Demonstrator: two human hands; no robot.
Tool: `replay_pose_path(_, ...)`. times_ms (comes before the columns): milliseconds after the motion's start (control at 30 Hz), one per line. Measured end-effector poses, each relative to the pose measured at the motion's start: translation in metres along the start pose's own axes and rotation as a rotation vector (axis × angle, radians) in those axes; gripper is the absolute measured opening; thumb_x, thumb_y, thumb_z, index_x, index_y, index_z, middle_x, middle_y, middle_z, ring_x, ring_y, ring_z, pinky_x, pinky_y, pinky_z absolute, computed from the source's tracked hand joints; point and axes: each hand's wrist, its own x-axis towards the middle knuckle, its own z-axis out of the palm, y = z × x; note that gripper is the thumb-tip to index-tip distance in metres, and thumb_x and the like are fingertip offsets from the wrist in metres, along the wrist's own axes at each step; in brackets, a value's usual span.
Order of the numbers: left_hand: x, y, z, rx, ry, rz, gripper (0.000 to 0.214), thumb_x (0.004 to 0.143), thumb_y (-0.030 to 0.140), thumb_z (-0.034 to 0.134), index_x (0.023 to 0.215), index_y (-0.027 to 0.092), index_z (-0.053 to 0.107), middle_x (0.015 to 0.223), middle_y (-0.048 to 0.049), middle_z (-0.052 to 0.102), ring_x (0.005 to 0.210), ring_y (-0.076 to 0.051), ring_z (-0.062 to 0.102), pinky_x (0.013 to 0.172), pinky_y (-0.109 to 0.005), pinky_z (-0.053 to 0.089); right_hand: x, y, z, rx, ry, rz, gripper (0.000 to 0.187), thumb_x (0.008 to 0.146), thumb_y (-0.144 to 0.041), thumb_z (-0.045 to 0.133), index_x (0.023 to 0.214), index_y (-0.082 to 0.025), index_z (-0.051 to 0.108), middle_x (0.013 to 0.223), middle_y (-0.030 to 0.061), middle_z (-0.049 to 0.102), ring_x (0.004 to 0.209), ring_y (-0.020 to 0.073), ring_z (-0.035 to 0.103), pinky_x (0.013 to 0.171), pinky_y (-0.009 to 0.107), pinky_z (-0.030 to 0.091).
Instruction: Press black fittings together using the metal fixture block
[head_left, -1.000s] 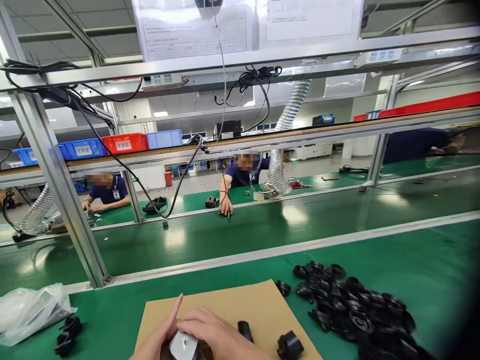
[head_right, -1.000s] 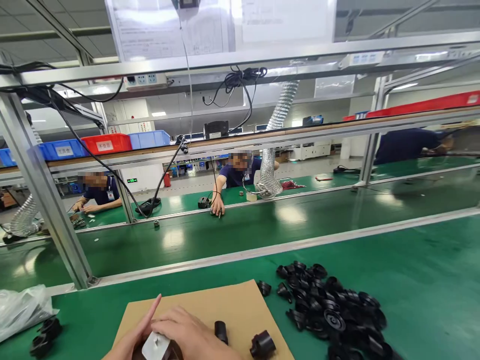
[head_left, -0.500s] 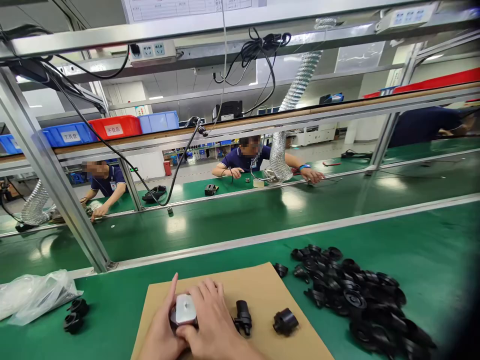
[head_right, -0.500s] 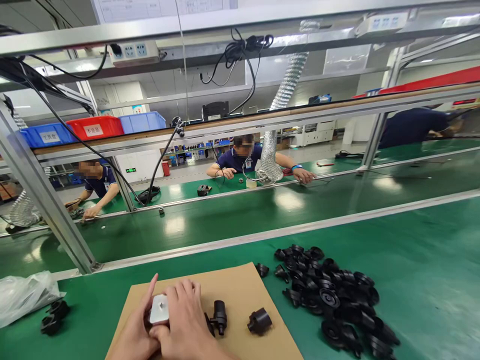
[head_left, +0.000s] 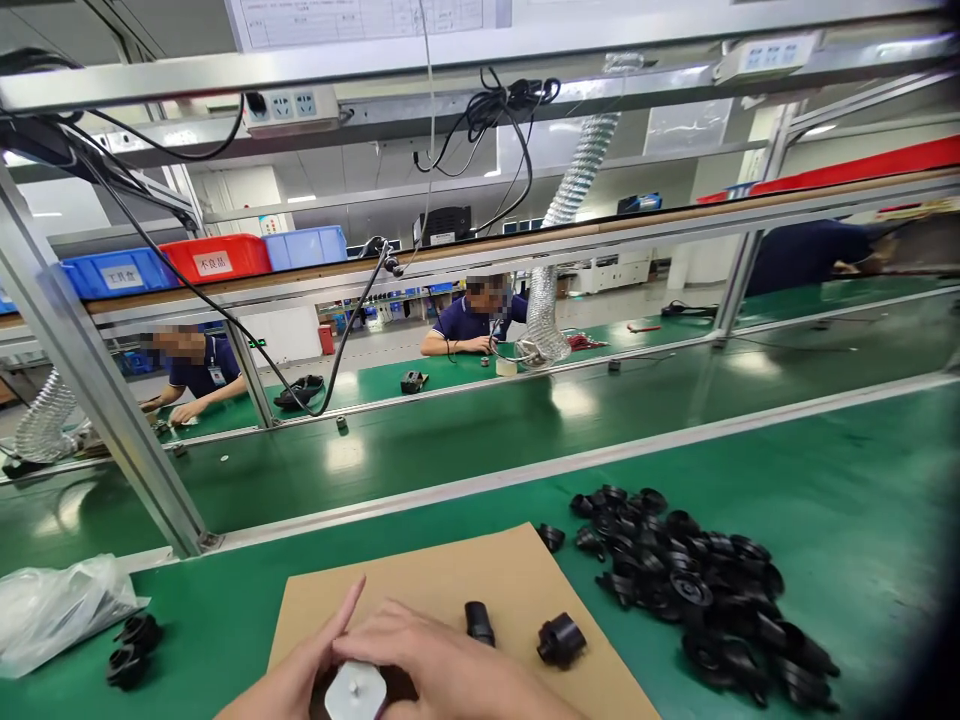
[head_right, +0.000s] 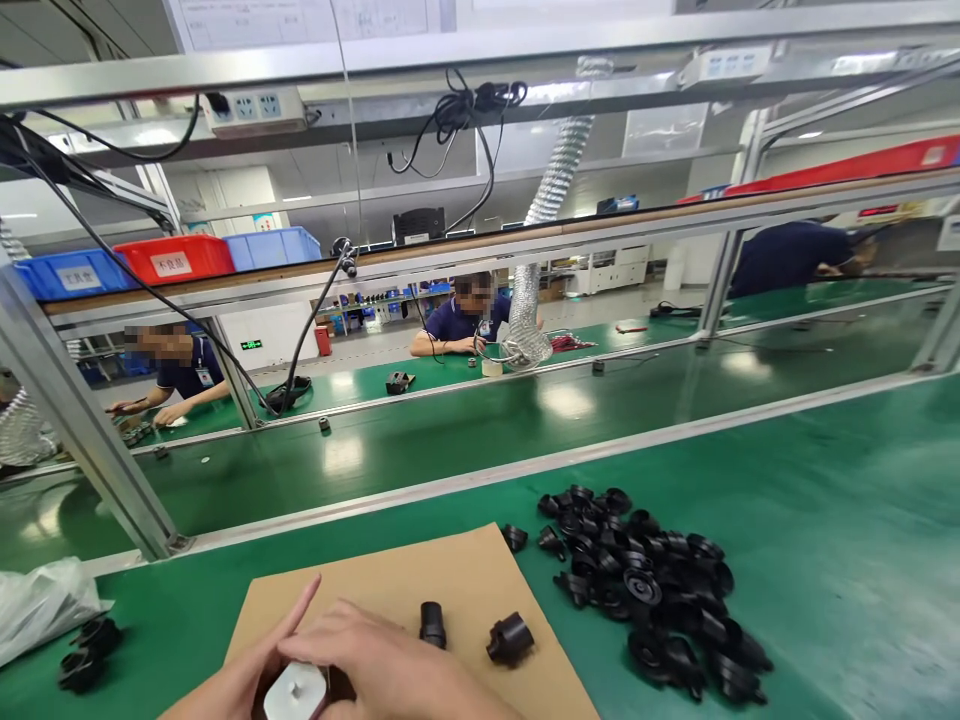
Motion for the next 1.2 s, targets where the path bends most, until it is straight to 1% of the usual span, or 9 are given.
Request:
replay_pose_path(200,0.001,-0.009,0.001,0.022,0.06,-0.016,0.131,0.077,0.051,0.094,0.169,0.033,0.002,0.158,-0.0147,0.051,0.145,-0.039,0.048,0.127,-0.053,0.028,0.001,0.003,0.013,-0.101,0.027,0.141,0.05,0.085,-0.02,0.079,0.131,-0.035,0.065,0.116,0.0004,0.072,0.107,0.0258,0.054,0.093,0.035,0.045)
replay_pose_path(367,0.01,-0.018,0.015,-0.113,0.214,0.0,0.159,0.059,0.043,0.105,0.168,0.035,-0.011,0.142,-0.0129,0.062,0.108,-0.033,0.069,0.094,-0.043,0.058,0.008,0.0,0.025,-0.224,0.142,0.312,0.058,0.071,-0.015,0.078,0.124,-0.034,0.062,0.114,0.0014,0.07,0.103,0.0286,0.049,0.089,0.042,0.038)
replay_pose_path(467,0.016,-0.019,0.022,-0.016,0.391,-0.006,0.146,0.069,0.043,0.099,0.169,0.032,-0.007,0.138,-0.0101,0.063,0.113,-0.03,0.065,0.104,-0.042,0.053,0.012,0.001,0.038,-0.323,0.263,0.413,0.058,0.066,-0.011,0.072,0.12,-0.028,0.06,0.116,0.0056,0.067,0.104,0.0309,0.048,0.09,0.046,0.036)
replay_pose_path(567,0.017,-0.017,0.021,0.087,0.474,-0.001,0.141,0.072,0.043,0.097,0.17,0.029,-0.004,0.144,-0.0094,0.059,0.13,-0.032,0.057,0.117,-0.041,0.042,0.014,0.006,0.046,-0.421,0.34,0.441,0.051,0.072,-0.015,0.069,0.121,-0.025,0.058,0.119,0.0084,0.065,0.105,0.0313,0.048,0.094,0.049,0.036)
replay_pose_path(667,0.011,-0.009,0.01,0.006,0.31,-0.001,0.141,0.074,0.042,0.096,0.169,0.032,-0.007,0.143,-0.0096,0.059,0.117,-0.029,0.063,0.111,-0.042,0.048,0.012,0.01,0.039,-0.465,0.285,0.368,0.043,0.084,-0.034,0.074,0.123,-0.024,0.06,0.118,0.0084,0.066,0.103,0.0303,0.052,0.093,0.046,0.04)
replay_pose_path(733,0.005,-0.002,0.0,-0.035,0.138,-0.004,0.146,0.072,0.037,0.097,0.168,0.034,-0.012,0.142,-0.0105,0.06,0.109,-0.028,0.066,0.105,-0.044,0.052,0.008,0.01,0.026,-0.441,0.166,0.259,0.043,0.083,-0.044,0.079,0.118,-0.024,0.064,0.108,0.0054,0.069,0.095,0.0272,0.056,0.088,0.039,0.043)
replay_pose_path(833,-0.004,0.004,-0.011,0.034,-0.031,0.003,0.143,0.072,0.03,0.095,0.168,0.032,-0.012,0.151,-0.0128,0.056,0.124,-0.033,0.063,0.117,-0.05,0.043,0.001,0.009,0.007,-0.292,0.006,0.076,0.03,0.085,-0.037,0.079,0.112,-0.026,0.069,0.101,0.0008,0.073,0.09,0.0228,0.062,0.084,0.032,0.047)
replay_pose_path(1033,-0.012,-0.005,-0.018,0.348,-0.105,-0.041,0.133,0.074,0.024,0.087,0.169,0.036,-0.004,0.174,-0.0094,0.025,0.159,-0.039,0.027,0.13,-0.057,0.023,0.004,0.007,0.012,0.028,-0.037,-0.119,0.05,0.098,-0.029,0.067,0.148,-0.027,0.059,0.139,0.0048,0.068,0.129,0.0239,0.057,0.115,0.034,0.042)
replay_pose_path(1200,-0.009,-0.015,-0.013,0.266,-0.049,0.01,0.138,0.069,0.027,0.093,0.17,0.032,0.001,0.173,-0.0153,0.024,0.158,-0.04,0.028,0.13,-0.059,0.02,0.008,0.001,0.022,-0.143,-0.038,0.05,0.048,0.087,-0.03,0.078,0.133,-0.029,0.065,0.124,0.0055,0.071,0.118,0.0288,0.054,0.102,0.039,0.045)
